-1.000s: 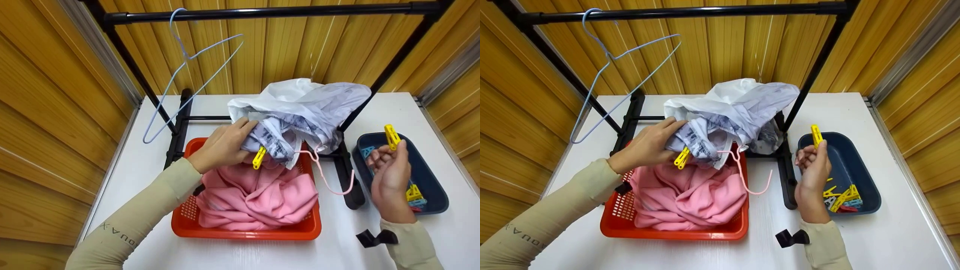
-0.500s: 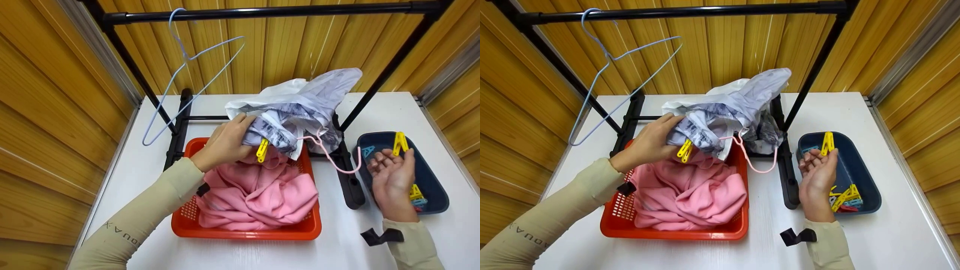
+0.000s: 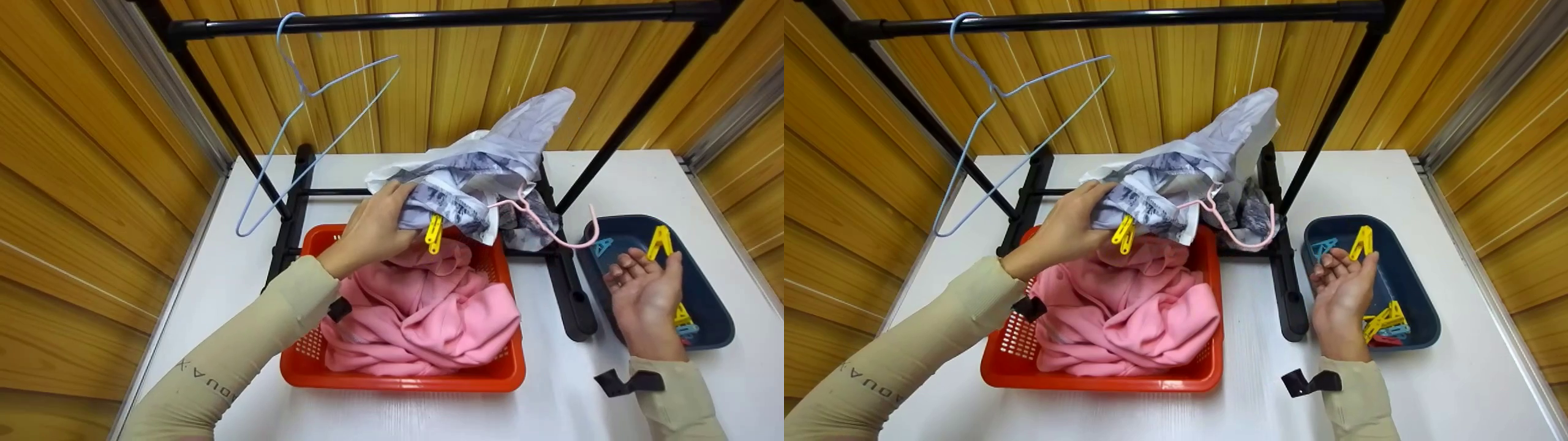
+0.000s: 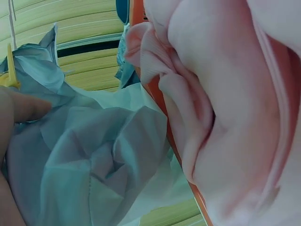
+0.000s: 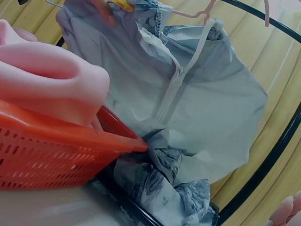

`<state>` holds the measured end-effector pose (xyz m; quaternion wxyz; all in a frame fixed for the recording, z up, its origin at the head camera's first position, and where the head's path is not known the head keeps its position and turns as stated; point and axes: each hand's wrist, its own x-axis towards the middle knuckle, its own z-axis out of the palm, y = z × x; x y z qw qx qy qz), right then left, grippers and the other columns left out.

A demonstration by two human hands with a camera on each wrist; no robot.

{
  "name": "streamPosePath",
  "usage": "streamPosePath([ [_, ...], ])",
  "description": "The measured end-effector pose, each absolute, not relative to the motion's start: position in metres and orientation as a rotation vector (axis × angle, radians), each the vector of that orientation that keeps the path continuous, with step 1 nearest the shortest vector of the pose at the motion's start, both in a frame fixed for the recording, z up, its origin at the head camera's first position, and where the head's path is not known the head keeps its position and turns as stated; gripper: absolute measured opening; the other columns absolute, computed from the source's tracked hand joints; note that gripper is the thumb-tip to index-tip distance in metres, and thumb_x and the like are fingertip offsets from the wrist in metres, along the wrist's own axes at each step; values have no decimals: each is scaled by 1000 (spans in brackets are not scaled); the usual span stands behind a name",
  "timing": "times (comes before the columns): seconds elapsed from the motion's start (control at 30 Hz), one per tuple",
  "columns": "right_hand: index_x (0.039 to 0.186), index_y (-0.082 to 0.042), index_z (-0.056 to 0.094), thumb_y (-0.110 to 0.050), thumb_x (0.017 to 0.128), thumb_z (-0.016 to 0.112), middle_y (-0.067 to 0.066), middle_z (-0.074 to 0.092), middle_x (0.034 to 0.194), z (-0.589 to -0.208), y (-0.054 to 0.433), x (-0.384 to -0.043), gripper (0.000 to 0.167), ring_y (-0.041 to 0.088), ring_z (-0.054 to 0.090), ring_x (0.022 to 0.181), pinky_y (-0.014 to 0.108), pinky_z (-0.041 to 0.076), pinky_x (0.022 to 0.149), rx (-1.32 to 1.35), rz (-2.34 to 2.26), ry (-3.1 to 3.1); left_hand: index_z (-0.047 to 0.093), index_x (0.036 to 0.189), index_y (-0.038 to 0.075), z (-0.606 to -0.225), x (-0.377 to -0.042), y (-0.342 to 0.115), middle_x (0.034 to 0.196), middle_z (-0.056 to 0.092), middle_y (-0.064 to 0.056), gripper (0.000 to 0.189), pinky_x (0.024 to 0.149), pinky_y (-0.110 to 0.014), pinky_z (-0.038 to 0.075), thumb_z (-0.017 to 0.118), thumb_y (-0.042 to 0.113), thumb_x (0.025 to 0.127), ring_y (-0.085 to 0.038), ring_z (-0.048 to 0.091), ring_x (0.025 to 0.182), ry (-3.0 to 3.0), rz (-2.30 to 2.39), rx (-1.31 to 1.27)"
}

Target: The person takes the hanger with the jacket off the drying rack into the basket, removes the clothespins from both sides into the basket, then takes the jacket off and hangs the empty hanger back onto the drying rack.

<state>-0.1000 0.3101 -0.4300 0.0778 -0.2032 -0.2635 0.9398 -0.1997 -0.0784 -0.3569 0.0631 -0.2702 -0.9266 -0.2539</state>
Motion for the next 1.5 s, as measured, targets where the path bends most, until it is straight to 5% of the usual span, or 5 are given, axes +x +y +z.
streamPosePath([
  [0.6, 104, -6, 53, -54, 99, 34, 8, 54, 80, -433, 311, -98, 52, 23, 47, 72, 32, 39, 72, -600, 2820, -816, 49, 136, 2, -351, -200, -64, 122, 59, -15, 75, 98, -41, 47, 82, 26, 74, -28, 58, 109, -2809, -1079, -616],
  [1.5, 105, -7, 53, -50, 99, 40, 6, 54, 84, -427, 274, -96, 45, 20, 46, 75, 31, 38, 75, -458, 2792, -1126, 43, 142, 4, -347, -198, -45, 123, 57, -12, 82, 98, -37, 46, 82, 26, 73, -23, 54, 109, -2825, -1155, -542],
])
